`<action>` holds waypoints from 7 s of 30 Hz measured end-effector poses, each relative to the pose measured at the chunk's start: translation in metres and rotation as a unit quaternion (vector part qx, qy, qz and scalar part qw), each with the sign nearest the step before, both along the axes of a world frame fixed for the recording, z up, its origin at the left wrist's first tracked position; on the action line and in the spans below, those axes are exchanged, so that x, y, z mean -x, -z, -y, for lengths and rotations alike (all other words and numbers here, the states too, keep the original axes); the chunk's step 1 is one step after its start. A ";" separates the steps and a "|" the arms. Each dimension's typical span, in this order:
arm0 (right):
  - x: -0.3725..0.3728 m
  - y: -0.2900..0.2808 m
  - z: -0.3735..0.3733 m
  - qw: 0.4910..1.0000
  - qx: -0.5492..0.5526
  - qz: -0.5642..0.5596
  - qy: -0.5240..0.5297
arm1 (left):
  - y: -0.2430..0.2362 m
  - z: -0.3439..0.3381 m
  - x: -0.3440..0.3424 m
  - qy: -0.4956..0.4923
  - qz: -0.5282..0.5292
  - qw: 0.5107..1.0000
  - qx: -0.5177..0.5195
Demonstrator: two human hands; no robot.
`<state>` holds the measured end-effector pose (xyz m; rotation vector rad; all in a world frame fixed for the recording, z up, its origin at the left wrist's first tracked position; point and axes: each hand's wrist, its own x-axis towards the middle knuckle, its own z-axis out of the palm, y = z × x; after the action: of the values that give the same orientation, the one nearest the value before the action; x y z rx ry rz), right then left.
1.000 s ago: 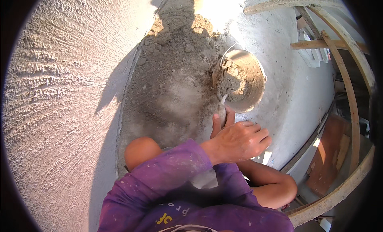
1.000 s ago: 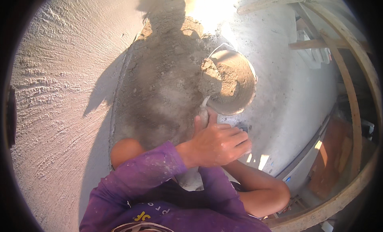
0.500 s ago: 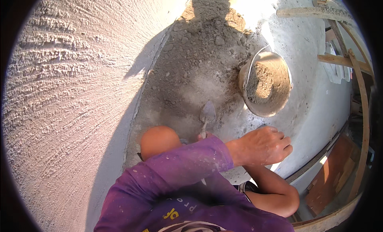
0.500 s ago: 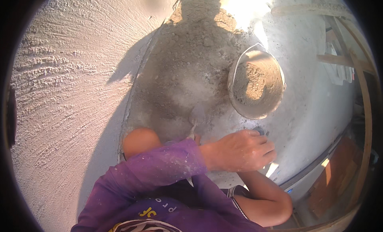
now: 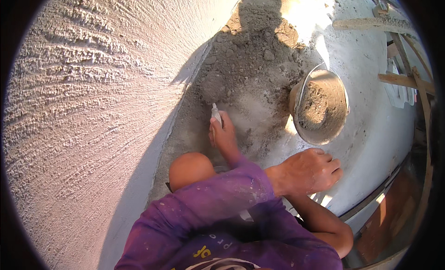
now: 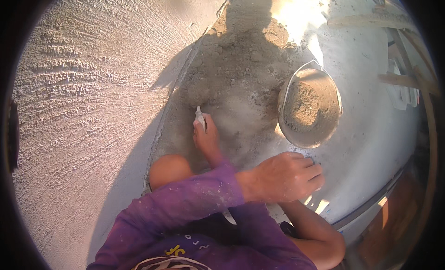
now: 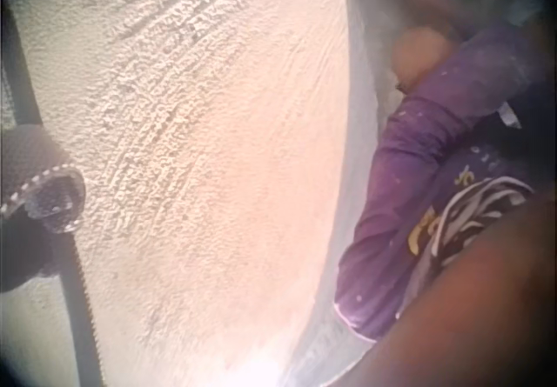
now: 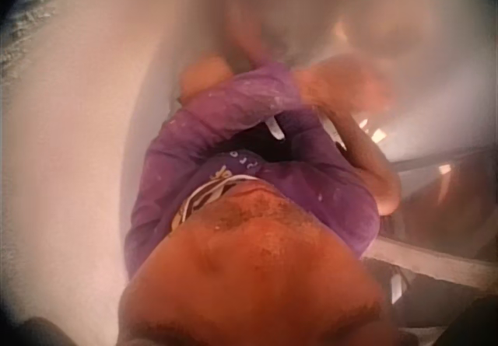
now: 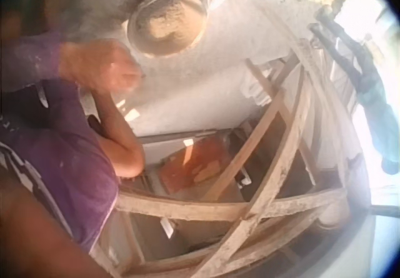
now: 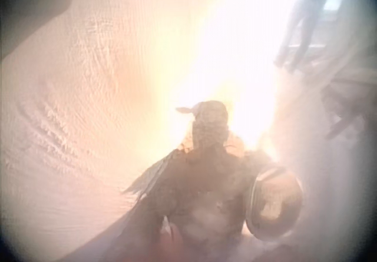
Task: The person applies cement to a curved wall using a trowel, smoothing the surface in upward strokes. They scoop cement from a bucket on the floor and continue spreading it along the lower wall section while squatting.
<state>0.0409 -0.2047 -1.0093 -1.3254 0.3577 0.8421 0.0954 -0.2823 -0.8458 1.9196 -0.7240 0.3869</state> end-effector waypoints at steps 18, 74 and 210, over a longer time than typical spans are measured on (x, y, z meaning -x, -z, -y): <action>-0.009 -0.116 0.195 0.586 0.737 0.336 0.024 | 0.003 0.013 -0.009 0.093 -0.006 0.995 0.023; -0.005 0.013 0.036 0.966 0.234 -0.019 0.105 | 0.000 0.003 -0.007 0.033 0.000 0.998 0.046; -0.069 -0.033 0.059 0.986 -0.151 0.017 0.070 | -0.107 0.028 0.052 -0.100 0.014 0.984 0.150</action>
<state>0.1102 -0.2636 -0.9764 -1.0188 0.2801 0.7240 0.0435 -0.3103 -0.7387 1.7065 -0.4617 0.6129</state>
